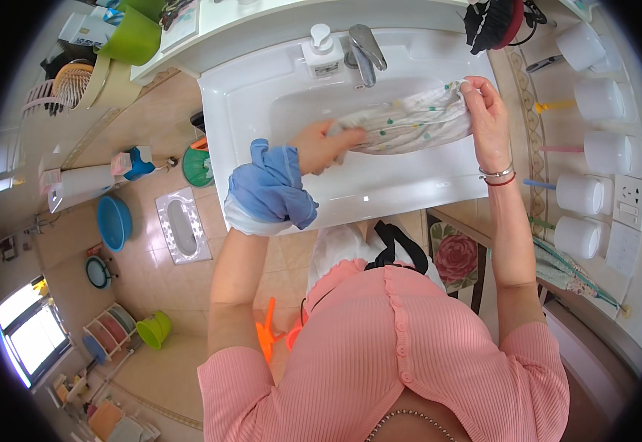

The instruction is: The person washes a small bundle of light-colored and blue fabric by hand in a bathroom sink. They wet the items, rub them together, rinse them under running water, and wring out the excess water. Finally, they unfold and display the washed blue garment.

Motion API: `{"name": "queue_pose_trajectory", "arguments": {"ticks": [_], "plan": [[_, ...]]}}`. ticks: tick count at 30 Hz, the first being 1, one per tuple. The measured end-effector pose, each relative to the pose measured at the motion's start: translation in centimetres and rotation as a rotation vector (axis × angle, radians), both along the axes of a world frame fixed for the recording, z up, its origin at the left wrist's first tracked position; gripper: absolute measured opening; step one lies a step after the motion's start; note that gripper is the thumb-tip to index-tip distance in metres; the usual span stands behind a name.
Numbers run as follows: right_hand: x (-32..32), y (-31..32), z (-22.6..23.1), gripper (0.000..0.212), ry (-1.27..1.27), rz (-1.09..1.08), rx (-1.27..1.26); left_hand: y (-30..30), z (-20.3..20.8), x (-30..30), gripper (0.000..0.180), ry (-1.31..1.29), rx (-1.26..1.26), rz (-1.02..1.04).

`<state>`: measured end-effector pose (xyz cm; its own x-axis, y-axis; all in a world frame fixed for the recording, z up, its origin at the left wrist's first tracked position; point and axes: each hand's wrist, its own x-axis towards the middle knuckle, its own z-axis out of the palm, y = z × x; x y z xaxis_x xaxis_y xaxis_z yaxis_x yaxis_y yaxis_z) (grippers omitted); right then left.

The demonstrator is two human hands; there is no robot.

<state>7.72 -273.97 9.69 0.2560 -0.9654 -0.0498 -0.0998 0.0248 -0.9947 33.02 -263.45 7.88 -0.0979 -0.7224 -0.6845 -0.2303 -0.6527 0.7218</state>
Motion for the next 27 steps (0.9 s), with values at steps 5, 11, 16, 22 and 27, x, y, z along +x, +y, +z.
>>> {"name": "queue_pose_trajectory", "arguments": {"ticks": [5, 11, 16, 22, 27], "plan": [[-0.6, 0.4, 0.9, 0.017, 0.259, 0.17, -0.064, 0.2, -1.8, 1.2, 0.031, -0.096, -0.393, 0.254], [-0.8, 1.3, 0.8, 0.015, 0.599, 0.387, -0.343, -0.4, -1.5, 2.4, 0.025, 0.035, -0.458, 0.449], [-1.4, 1.3, 0.2, 0.02, 0.709, 0.12, -0.629, 0.1, -0.1, 1.8, 0.031, -0.343, -0.55, 0.226], [-2.6, -0.4, 0.2, 0.009, 0.393, -0.039, -0.582, 0.9, -1.9, 3.6, 0.041, -0.625, -0.728, -0.031], [-2.9, -0.2, 1.5, 0.009, -0.148, 0.066, -0.187, 0.4, 1.8, 2.9, 0.041, 0.056, -0.332, 0.278]]}}
